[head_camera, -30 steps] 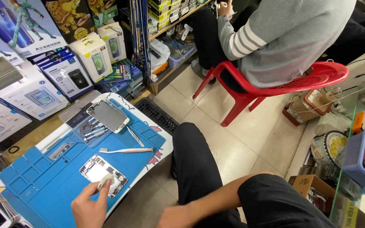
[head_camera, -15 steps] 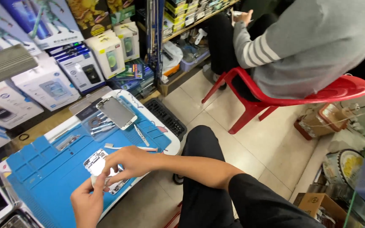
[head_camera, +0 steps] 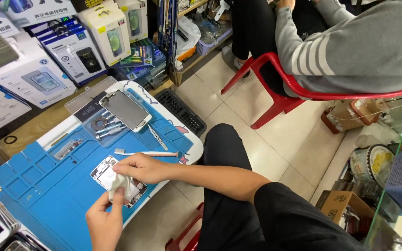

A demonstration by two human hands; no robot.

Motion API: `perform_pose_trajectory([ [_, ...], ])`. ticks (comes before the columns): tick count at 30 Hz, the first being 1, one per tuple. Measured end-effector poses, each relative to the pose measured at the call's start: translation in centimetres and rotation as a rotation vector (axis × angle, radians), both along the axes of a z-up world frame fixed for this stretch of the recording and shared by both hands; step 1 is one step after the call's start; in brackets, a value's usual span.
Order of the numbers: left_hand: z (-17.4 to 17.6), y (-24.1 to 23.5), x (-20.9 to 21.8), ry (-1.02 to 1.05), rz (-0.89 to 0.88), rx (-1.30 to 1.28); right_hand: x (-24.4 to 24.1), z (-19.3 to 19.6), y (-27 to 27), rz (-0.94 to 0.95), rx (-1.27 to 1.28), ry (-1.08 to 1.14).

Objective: The person uses a screwdriver to remove screws from a white smartphone, then removes the battery. They clean the phone's internal frame with a toothbrush and wipe it with a tissue. The person handles multiple disassembled phones on a blue work mat.

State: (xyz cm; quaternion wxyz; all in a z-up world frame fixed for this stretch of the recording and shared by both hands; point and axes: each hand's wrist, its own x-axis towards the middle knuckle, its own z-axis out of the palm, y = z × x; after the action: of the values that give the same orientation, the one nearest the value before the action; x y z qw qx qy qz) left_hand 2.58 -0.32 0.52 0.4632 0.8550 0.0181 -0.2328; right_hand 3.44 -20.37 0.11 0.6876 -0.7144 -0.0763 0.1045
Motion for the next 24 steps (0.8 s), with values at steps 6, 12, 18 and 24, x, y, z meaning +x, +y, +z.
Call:
perform_pose_trajectory([
  [6, -1.2, -0.2, 1.8, 0.0, 0.003, -0.176, 2.4, 0.3, -1.0, 0.128, 0.021, -0.039],
  [12, 0.3, 1.6, 3.9, -0.064, -0.118, -0.03, 1.7, -1.5, -1.0, -0.068, -0.026, -0.036],
  [18, 1.8, 2.4, 4.9, -0.307, -0.034, -0.015, 1.8, 0.0, -0.6, -0.132, -0.176, -0.09],
  [24, 1.8, 0.6, 2.6, -0.142, -0.068, -0.008, 0.7, 0.0, 0.7, -0.054, -0.184, -0.068],
])
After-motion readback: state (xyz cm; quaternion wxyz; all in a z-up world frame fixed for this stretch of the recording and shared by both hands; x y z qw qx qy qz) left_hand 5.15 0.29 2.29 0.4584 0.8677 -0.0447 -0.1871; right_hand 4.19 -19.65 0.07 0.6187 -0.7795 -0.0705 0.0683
